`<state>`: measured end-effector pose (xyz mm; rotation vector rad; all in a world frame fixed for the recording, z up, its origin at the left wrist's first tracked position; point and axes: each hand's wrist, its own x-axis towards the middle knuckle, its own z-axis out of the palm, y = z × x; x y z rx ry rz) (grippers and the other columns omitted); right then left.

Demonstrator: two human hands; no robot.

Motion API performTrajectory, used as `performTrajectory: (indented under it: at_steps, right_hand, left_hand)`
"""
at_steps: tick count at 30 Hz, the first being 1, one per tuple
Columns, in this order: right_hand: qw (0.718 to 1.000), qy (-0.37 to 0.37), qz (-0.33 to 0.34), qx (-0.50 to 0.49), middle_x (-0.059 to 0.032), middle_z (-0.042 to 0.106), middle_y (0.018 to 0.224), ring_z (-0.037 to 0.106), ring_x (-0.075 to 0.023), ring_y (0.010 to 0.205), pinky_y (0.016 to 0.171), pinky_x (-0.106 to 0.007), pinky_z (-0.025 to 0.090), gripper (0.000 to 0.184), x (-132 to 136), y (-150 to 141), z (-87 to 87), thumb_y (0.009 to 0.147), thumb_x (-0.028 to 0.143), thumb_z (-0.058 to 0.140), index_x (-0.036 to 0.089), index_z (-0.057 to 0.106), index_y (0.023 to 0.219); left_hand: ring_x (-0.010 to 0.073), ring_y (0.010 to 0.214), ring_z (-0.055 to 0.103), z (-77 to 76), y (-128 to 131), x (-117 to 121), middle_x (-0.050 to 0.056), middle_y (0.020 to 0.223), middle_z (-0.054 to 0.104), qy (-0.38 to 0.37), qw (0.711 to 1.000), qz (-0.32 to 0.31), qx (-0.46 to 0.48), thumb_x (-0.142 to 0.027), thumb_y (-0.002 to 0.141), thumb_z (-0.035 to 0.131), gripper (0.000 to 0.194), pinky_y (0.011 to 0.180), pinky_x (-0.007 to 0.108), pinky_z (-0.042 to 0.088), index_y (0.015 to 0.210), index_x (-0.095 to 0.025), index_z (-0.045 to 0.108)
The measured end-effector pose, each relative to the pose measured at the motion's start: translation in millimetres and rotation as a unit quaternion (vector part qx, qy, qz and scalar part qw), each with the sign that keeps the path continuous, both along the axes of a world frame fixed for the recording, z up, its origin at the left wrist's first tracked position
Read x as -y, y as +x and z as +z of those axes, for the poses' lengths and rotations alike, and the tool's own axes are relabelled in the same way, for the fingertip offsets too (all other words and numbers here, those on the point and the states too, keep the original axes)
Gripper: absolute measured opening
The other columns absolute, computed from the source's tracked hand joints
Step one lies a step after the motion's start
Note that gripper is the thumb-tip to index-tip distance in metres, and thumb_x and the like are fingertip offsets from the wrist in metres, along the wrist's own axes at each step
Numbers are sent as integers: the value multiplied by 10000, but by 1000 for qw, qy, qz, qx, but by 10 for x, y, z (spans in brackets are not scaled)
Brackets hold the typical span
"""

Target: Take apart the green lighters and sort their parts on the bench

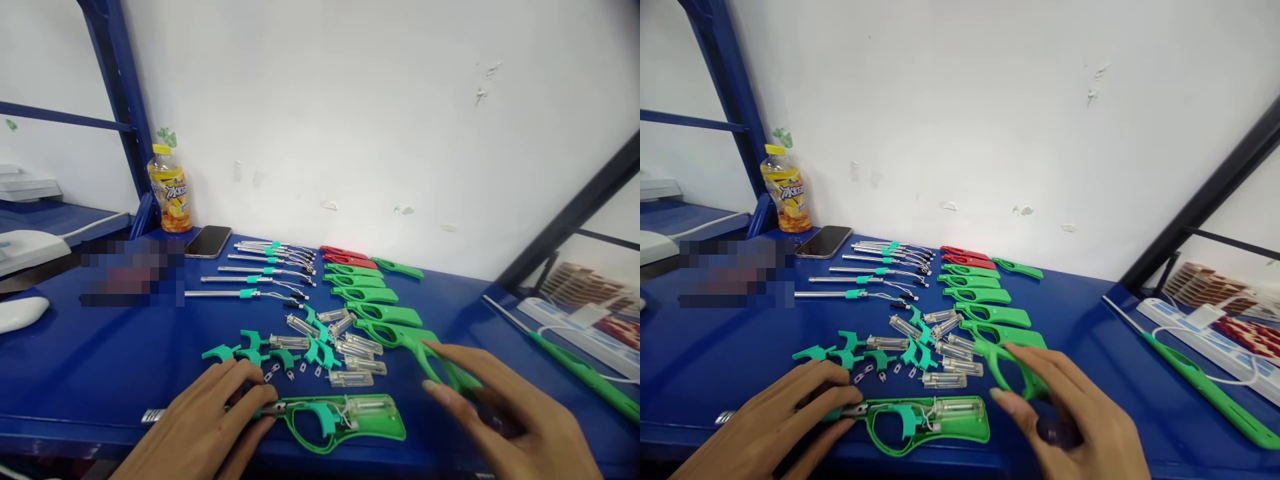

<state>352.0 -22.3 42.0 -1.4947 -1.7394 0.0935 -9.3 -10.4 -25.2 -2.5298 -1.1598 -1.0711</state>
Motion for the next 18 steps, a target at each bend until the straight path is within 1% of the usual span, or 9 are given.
performTrajectory:
  at_steps: [2, 3, 4, 6, 9, 11, 14, 16, 18]
  right_hand:
    - [1000, -19, -10, 15, -69, 888, 1164, 855, -287, 835, 695, -291, 695, 440, -53, 186, -22, 902, 706, 806, 344, 906, 1133]
    - [999, -26, -16, 17, -66, 891, 1150, 854, -282, 808, 674, -289, 693, 440, -68, 256, -41, 899, 704, 808, 343, 906, 1131]
    - [999, -36, -18, 19, -62, 892, 1149, 858, -284, 811, 679, -293, 696, 437, -76, 310, -61, 898, 701, 807, 345, 906, 1132]
    - [998, -58, -13, 26, -58, 892, 1161, 871, -307, 894, 755, -316, 710, 425, -81, 382, -103, 896, 690, 811, 348, 910, 1128]
    - [993, -103, 13, 47, -57, 888, 1199, 867, -345, 1049, 866, -358, 712, 411, -103, 450, -163, 889, 672, 827, 352, 916, 1131]
    - [990, -125, 19, 59, -62, 882, 1227, 857, -363, 1100, 912, -394, 708, 411, -133, 491, -199, 892, 659, 832, 349, 914, 1149]
    - [990, -124, 13, 73, -75, 868, 1272, 844, -379, 1136, 962, -433, 696, 409, -153, 525, -226, 908, 635, 830, 343, 906, 1185]
    - [990, -119, 20, 78, -70, 861, 1275, 844, -359, 1131, 951, -399, 694, 379, -124, 508, -215, 930, 630, 819, 353, 903, 1174]
    - [989, -122, 42, 78, -55, 863, 1222, 851, -316, 1082, 909, -336, 690, 310, -70, 451, -186, 953, 617, 808, 367, 906, 1107]
  left_hand:
    - [180, 1074, 763, 4, -6, -6, 28, 1200, 769, 9, 1000, 1, -2, -324, 1196, 480, 268, 962, 235, 604, 1267, -290, 736]
    - [179, 1070, 767, 7, -11, -5, 25, 1200, 772, 13, 1000, 1, -6, -327, 1195, 487, 263, 949, 231, 608, 1278, -291, 734]
    - [177, 1063, 772, 9, -19, -3, 21, 1196, 776, 18, 1000, 2, -7, -328, 1195, 489, 261, 934, 226, 611, 1284, -292, 732]
    - [175, 1065, 779, 4, -44, 3, 16, 1198, 781, 23, 1000, 5, -13, -330, 1195, 490, 264, 926, 220, 617, 1291, -296, 734]
    - [183, 1109, 781, -15, -92, 6, 18, 1229, 783, 24, 999, 9, -27, -334, 1184, 513, 259, 986, 230, 617, 1298, -304, 743]
    - [184, 1117, 779, -20, -114, 1, 10, 1240, 784, 22, 999, 7, -43, -315, 1171, 528, 257, 1001, 233, 616, 1313, -316, 743]
    - [176, 1099, 781, 1, -115, -16, 0, 1225, 791, 26, 998, -7, -51, -278, 1168, 510, 272, 969, 217, 616, 1320, -316, 733]
    - [171, 1081, 781, 27, -101, -29, 4, 1208, 794, 31, 998, -9, -53, -270, 1174, 492, 272, 945, 205, 612, 1310, -300, 725]
    - [170, 1067, 778, 49, -85, -41, 11, 1193, 794, 41, 997, -9, -57, -264, 1180, 475, 268, 943, 201, 605, 1302, -283, 713]
